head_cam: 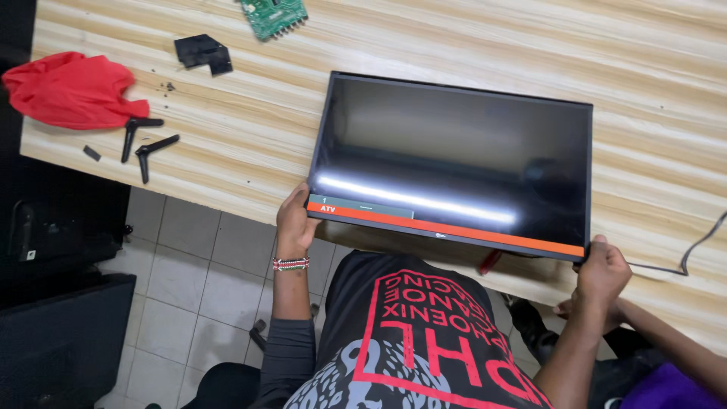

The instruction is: The person handles a monitor, lifting and tilting the screen to access internal components, and then uses a screwdriver to secure screws on the rear casing.

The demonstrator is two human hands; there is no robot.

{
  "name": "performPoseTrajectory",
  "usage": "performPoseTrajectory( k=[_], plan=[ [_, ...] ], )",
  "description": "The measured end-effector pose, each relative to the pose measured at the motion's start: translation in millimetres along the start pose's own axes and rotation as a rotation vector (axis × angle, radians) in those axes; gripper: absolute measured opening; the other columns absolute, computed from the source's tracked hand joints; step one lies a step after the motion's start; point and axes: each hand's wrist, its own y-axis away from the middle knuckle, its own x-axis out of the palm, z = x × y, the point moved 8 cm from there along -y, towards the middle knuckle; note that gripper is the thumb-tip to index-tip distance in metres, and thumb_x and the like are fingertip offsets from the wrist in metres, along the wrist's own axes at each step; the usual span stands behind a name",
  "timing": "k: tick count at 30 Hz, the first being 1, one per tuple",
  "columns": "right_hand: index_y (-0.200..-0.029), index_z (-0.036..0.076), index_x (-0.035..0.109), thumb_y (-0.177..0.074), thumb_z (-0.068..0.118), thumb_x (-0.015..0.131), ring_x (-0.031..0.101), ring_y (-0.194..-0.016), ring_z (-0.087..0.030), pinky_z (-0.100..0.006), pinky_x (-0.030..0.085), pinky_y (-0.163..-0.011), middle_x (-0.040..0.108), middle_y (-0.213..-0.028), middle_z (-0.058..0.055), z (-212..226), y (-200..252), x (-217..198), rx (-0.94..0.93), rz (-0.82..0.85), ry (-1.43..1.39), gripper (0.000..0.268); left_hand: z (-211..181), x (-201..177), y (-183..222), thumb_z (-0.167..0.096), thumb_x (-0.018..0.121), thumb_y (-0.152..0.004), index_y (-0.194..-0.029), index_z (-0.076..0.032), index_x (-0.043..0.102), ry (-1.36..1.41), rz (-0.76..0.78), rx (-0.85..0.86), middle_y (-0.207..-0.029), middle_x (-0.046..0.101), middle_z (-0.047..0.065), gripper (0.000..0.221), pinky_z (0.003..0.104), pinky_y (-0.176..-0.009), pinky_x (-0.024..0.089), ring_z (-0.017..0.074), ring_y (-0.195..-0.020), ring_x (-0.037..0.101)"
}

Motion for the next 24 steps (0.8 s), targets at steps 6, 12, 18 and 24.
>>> performPoseTrajectory(
  k=[6, 12, 18, 24],
  plan=[
    [-0.116, 0.01, 0.075, -0.104, 0.025, 0.059, 0.036, -0.049, -0.003, -0.021, 0.028, -0.045, 0.052, -0.066, 0.01, 53, 17, 6, 0.097, 0.077, -0.411, 0.025, -36, 28, 31, -0.006, 0.049, -0.102, -0.131, 0.003, 0.07, -0.055, 0.054, 0.046, -0.099, 0.071, 0.002, 0.036, 0.025, -0.065, 0.054, 0.0093, -0.076, 0.061],
    [-0.105, 0.01, 0.073, -0.103, 0.025, 0.068, 0.073, -0.082, -0.01, -0.024, 0.059, -0.063, 0.076, -0.096, 0.001, 69, -11, -2, 0.248, 0.197, -0.522, 0.016, -57, 39, 27, -0.001, 0.054, -0.095, -0.137, 0.01, 0.061, 0.034, 0.077, 0.044, -0.117, 0.073, 0.019, 0.045, 0.039, -0.08, 0.06, 0.0266, -0.096, 0.071],
    [-0.083, 0.02, 0.057, -0.105, 0.023, 0.065, 0.05, -0.064, -0.007, -0.02, 0.036, -0.056, 0.057, -0.078, 0.006, 88, -37, -2, 0.267, 0.378, -0.574, 0.023, -70, 50, 14, -0.002, 0.062, -0.092, -0.114, 0.006, 0.071, 0.138, 0.122, 0.093, -0.104, 0.074, 0.016, 0.025, 0.046, -0.078, 0.063, 0.0256, -0.096, 0.07],
    [-0.095, 0.011, 0.064, -0.109, 0.019, 0.064, 0.049, -0.062, -0.009, -0.024, 0.045, -0.061, 0.054, -0.076, -0.001, 125, -71, -10, 0.148, 0.433, -0.548, 0.016, -104, 86, 3, -0.003, 0.072, -0.086, -0.083, 0.0, 0.065, 0.21, 0.251, 0.113, -0.081, 0.071, 0.017, 0.008, 0.049, -0.077, 0.066, 0.0285, -0.08, 0.072]
  ],
)
